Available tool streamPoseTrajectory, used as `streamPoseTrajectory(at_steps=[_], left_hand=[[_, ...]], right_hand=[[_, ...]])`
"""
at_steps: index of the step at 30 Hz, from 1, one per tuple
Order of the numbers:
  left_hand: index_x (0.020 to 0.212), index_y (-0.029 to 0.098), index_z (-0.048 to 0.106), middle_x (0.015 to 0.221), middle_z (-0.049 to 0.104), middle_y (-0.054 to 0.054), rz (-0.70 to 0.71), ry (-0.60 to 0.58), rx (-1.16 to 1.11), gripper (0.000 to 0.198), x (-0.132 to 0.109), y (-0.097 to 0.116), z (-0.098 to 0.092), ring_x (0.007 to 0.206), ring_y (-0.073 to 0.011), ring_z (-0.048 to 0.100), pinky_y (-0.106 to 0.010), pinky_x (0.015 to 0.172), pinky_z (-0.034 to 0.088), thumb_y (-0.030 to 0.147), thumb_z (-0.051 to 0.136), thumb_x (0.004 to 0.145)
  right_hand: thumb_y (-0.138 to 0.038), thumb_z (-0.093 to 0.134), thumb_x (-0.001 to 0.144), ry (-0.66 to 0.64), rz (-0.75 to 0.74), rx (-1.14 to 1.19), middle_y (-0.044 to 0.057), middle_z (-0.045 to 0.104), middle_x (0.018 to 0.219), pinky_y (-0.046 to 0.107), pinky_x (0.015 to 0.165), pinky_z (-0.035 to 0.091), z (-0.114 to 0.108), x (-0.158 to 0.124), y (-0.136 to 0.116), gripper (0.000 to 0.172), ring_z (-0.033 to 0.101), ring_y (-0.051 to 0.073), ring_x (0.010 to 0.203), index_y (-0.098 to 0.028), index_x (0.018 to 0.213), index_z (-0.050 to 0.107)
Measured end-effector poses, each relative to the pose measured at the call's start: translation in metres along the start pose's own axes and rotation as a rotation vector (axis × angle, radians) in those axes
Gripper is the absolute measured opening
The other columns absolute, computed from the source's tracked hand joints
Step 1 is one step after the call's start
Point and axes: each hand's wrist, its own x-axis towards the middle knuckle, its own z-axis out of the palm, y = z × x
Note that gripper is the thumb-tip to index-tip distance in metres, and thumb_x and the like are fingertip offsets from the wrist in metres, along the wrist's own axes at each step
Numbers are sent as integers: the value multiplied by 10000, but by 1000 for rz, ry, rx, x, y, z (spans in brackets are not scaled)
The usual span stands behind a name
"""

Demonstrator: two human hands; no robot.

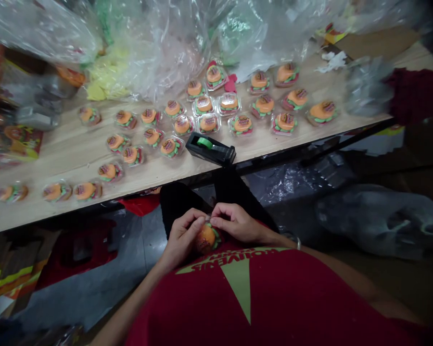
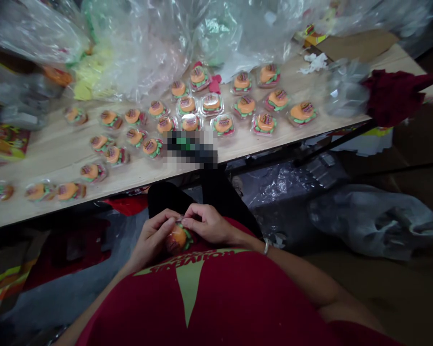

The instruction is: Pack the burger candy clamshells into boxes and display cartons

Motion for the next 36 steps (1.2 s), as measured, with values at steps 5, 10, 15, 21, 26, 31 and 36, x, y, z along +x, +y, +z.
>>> streamPoseTrajectory(at_steps=[5,10,15,21,26,31,36], left_hand=[[773,151,681,761,630,-26,-51,-36,-23,234,5,5,-3,702,-129,546,-228,655,428,381,675,813],[730,146,691,739,647,-26,-111,44,-131,210,10,3,1,667,-118,553,-216,630,433,352,715,759],[720,150,678,736,642,-10,-154,138,-300,212,17,-3,1,616,-105,552,-208,575,424,342,765,707],[706,142,677,682,640,-8,-226,209,-398,266,23,-2,-2,566,-104,550,-211,541,428,359,810,628],[700,143,656,653,624,4,-255,214,-411,290,22,-1,-3,540,-96,532,-204,519,416,372,816,621],[711,141,651,659,625,2,-258,155,-382,334,24,-4,-5,543,-94,529,-202,524,416,421,816,636],[768,148,705,726,669,-42,-252,117,-383,430,26,-5,-16,626,-142,583,-245,599,466,577,663,758]], right_hand=[[-327,620,812,3,-5,9,-33,525,675,228,562,355,1,0,5,185,450,94,611,-149,781,582],[-298,639,803,-33,-8,61,-28,548,729,230,593,382,-3,0,6,163,481,94,641,-145,841,597],[-298,676,756,-1,37,96,-28,569,714,233,575,402,-6,14,2,174,500,90,601,-150,813,607],[-388,724,728,-24,118,203,-20,609,701,245,566,443,-7,24,3,290,540,98,576,-149,858,622],[-401,743,718,-9,120,203,-38,590,655,225,525,422,-4,24,6,303,520,77,523,-149,814,606],[-428,748,712,15,117,172,-40,586,595,228,497,412,-2,28,9,318,529,92,499,-159,774,590],[-443,764,691,20,131,179,-32,605,611,226,507,413,-3,31,9,337,524,84,502,-154,769,609]])
